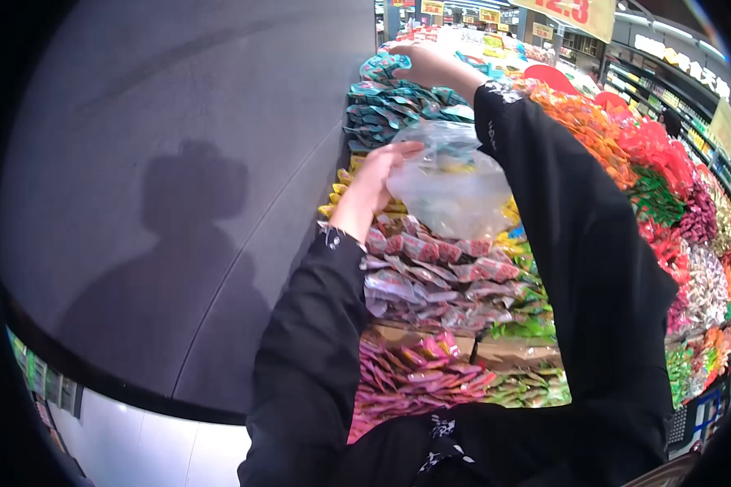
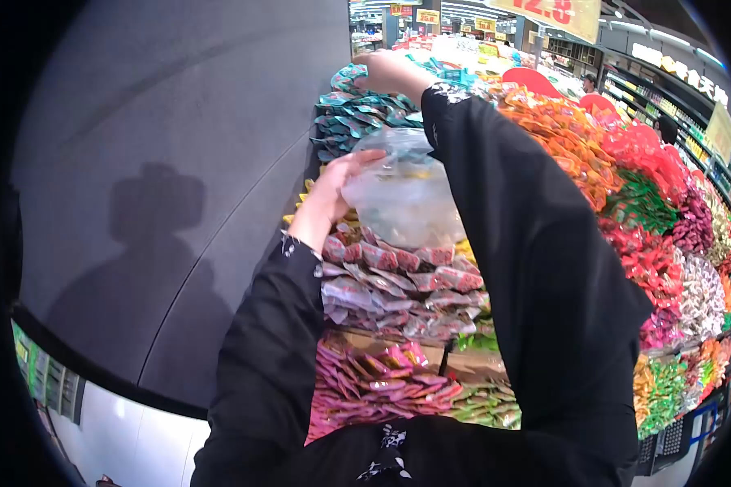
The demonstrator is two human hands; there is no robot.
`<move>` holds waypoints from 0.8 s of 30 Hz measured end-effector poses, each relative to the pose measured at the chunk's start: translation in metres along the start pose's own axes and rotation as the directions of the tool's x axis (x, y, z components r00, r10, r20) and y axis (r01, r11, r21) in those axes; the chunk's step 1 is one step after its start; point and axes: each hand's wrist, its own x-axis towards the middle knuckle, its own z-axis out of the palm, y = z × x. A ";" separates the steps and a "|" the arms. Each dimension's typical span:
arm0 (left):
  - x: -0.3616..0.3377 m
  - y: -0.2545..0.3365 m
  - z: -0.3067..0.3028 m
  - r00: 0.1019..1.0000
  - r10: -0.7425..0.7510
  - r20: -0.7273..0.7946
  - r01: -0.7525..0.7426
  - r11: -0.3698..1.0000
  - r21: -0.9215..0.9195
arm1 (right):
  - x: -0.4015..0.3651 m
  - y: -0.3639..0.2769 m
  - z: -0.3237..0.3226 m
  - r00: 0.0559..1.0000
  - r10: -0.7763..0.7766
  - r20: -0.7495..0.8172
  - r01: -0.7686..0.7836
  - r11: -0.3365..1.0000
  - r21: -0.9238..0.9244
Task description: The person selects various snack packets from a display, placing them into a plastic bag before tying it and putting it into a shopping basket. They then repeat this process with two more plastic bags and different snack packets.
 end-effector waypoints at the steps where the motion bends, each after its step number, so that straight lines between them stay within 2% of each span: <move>1: -0.002 -0.002 0.002 0.999 0.044 0.020 -0.042 0.996 -0.081 | 0.013 0.010 0.026 0.993 -0.093 -0.067 0.088 0.994 -0.070; 3: -0.001 -0.009 0.003 0.995 0.100 0.004 -0.100 0.995 -0.019 | 0.030 0.021 0.051 0.998 -0.055 -0.013 0.054 0.995 -0.087; 6: 0.002 -0.017 -0.006 0.996 0.073 0.057 -0.077 0.994 0.080 | 0.044 0.034 0.063 0.994 -0.068 0.080 0.070 0.997 -0.026; 7: 0.002 -0.018 -0.007 0.996 0.076 0.057 -0.079 0.995 0.065 | 0.048 0.037 0.068 0.994 -0.105 0.041 0.104 0.994 0.021; 9: 0.003 -0.018 -0.004 0.994 0.080 0.068 -0.082 0.996 0.030 | 0.044 0.037 0.061 0.990 -0.076 0.116 0.079 0.997 -0.022; 10: 0.000 -0.017 -0.001 0.994 0.090 0.058 -0.090 0.996 -0.004 | 0.032 0.018 0.049 0.984 0.051 0.173 -0.056 0.998 0.026; 13: -0.002 -0.013 -0.001 0.997 0.054 0.056 -0.060 0.992 0.112 | 0.027 0.019 0.057 0.989 -0.116 0.087 0.123 0.990 -0.071; 14: -0.002 -0.014 0.000 0.996 0.071 0.046 -0.075 0.994 0.084 | 0.028 0.024 0.059 0.989 -0.137 0.056 0.137 0.991 0.001; 17: -0.004 -0.015 0.001 0.995 0.090 0.049 -0.090 0.996 0.010 | 0.043 0.043 0.081 0.981 -0.182 0.062 0.184 0.983 -0.023; 18: -0.005 -0.016 0.001 0.994 0.099 0.052 -0.100 0.995 0.011 | 0.043 0.039 0.083 0.990 -0.132 0.052 0.130 0.990 0.051; 21: -0.005 -0.016 0.000 0.992 0.115 0.052 -0.116 0.993 0.028 | 0.029 0.022 0.058 0.995 -0.079 0.068 0.075 0.996 0.055; 22: -0.005 -0.015 0.001 0.993 0.107 0.048 -0.109 0.993 0.037 | 0.034 0.040 0.066 0.983 -0.175 0.050 0.162 0.966 0.203; 24: -0.005 -0.014 0.001 0.996 0.083 0.043 -0.084 0.996 0.017 | 0.033 0.044 0.061 0.995 -0.088 0.041 0.070 0.945 0.318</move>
